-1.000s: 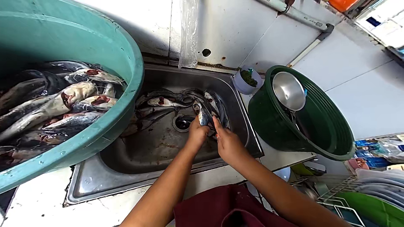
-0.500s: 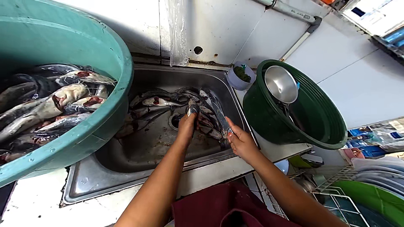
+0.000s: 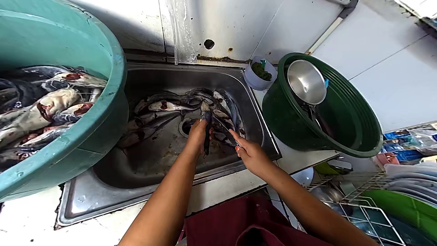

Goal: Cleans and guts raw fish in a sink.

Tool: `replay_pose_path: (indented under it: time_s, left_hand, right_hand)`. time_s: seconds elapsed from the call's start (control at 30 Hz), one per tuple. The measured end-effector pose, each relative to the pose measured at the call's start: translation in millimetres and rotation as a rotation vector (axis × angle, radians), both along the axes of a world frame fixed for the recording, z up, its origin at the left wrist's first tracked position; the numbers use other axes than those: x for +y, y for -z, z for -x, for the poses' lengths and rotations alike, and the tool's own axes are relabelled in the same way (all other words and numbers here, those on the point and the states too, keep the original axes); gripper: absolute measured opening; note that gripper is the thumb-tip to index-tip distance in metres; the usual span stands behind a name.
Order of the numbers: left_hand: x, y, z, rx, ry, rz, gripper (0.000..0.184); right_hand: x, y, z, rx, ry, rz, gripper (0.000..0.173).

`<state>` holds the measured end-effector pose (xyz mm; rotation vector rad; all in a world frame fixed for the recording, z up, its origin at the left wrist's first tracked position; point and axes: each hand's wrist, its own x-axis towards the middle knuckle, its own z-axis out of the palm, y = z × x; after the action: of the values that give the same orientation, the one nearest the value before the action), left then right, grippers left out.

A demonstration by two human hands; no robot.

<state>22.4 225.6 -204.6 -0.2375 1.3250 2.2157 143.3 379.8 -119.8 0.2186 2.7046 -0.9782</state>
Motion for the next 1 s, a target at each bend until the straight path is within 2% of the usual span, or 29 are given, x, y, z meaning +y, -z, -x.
replay_pose_path:
  time_s: [0.17,0.4,0.5,0.6,0.77,0.9,1.0]
  left_hand:
    - [0.4,-2.7,-1.9,0.013,0.065,0.011,0.020]
    - [1.9,2.4,-5.1,0.199,0.132,0.016,0.024]
    - [2.7,3.9,-7.9,0.311,0.131,0.082,0.025]
    - [5.3,4.4,-11.3,0.378,0.147,0.114,0.026]
    - [2.3,6.1,-8.1,0.392,0.101,0.102,0.027]
    - [2.3,3.8,-8.3,0.313,0.063,0.038,0.020]
    - [0.8,3.6,-6.4,0.304,0.046,0.068,0.021]
  right_hand:
    - [2.4,-3.3,4.4,0.070,-0.018,-0.105,0.052]
    - [-15.9,-20.1,13.1,-0.021,-0.060,-0.337,0.055]
    - [-27.8,-21.4,20.9,-0.014,-0.045,-0.397,0.060]
    - [-37.0,-21.1,43.6,0.026,-0.041,-0.391,0.063]
    - [-39.9,-13.0,70.3,0.138,-0.033,-0.270,0.058]
    - [-32.6,-13.7,35.8,0.068,-0.052,-0.223,0.063]
    - [-25.9,-13.8,7.2,0.024,-0.072,-0.221,0.060]
